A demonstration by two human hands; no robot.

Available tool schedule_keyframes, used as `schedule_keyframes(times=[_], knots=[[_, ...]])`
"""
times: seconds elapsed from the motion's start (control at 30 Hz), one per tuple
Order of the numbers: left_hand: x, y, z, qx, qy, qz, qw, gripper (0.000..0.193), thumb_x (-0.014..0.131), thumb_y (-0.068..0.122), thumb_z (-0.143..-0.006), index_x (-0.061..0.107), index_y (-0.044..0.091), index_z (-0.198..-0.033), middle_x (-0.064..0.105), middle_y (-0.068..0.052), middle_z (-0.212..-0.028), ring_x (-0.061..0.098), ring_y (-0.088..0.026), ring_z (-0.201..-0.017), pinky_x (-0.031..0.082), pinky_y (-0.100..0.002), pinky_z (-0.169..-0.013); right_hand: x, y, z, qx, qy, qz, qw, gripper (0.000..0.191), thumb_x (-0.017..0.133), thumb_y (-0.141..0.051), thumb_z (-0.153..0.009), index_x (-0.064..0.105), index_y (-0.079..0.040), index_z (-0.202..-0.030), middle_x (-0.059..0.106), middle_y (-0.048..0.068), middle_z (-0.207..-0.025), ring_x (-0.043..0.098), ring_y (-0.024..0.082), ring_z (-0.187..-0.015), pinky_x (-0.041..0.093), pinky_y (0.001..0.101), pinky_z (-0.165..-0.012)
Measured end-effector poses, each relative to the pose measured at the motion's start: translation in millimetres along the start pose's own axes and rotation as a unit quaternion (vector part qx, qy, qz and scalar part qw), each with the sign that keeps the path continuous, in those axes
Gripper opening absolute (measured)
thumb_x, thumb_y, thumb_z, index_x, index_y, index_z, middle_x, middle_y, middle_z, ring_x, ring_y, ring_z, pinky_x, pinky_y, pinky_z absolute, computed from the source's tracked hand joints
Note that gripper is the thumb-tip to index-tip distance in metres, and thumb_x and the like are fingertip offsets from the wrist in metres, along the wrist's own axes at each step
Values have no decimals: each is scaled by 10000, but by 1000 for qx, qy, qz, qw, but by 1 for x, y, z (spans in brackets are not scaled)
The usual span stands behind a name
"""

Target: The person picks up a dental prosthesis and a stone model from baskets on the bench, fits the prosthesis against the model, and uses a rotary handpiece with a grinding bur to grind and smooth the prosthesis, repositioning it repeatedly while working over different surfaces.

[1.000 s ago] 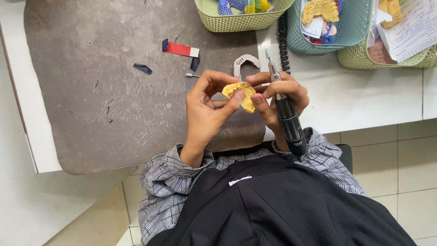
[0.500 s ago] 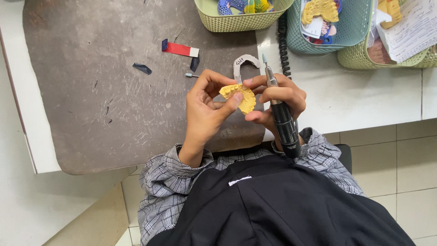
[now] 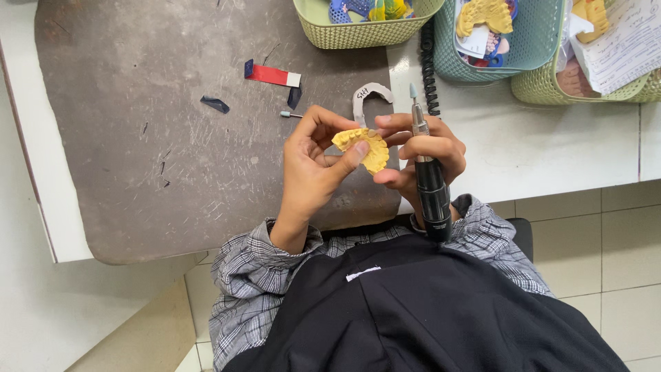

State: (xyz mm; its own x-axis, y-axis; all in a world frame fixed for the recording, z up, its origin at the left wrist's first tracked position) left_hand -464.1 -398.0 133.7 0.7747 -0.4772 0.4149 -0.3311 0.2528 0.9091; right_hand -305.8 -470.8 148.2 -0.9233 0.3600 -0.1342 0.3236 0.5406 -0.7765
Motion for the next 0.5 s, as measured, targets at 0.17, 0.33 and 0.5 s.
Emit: schedule_keyframes(times=[0.17, 0.33, 0.5], knots=[[3, 3, 3, 34, 4, -2, 999, 244, 706, -51, -990, 557, -1, -1176, 684, -168, -1218, 690, -195, -1188, 649, -324, -977, 1, 3, 6, 14, 5, -3, 1000, 499, 840, -351, -887, 491, -62, -1094, 683, 229, -1207, 744, 291, -1078, 705, 368, -807], [6, 10, 10, 134, -23, 11, 991, 265, 650, -134, -1049, 562, 31, -1238, 691, -196, -1280, 694, -210, -1209, 609, -311, -1019, -1, 17, 16, 121, 50, -140, 981, 422, 828, -240, -968, 476, -68, -1123, 680, 226, -1184, 739, 255, -1069, 680, 347, -877], [6, 14, 11, 144, -26, -46, 988, 267, 672, -121, -1047, 580, 30, -1247, 698, -190, -1276, 698, -223, -1220, 607, -338, -1053, -4, 25, 21, 150, 62, -205, 965, 417, 863, -118, -949, 477, -71, -1099, 691, 236, -1080, 724, 258, -1034, 626, 323, -917]])
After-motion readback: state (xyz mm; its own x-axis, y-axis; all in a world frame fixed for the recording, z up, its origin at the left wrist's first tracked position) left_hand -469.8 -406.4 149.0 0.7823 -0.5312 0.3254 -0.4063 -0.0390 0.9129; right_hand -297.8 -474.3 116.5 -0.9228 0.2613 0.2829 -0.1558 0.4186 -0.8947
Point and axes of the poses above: each hand's wrist, its own z-axis away from the middle knuckle, its own x-axis out of the palm, y = z × x, the point moved 4 cm from there along -z, towards the middle knuckle
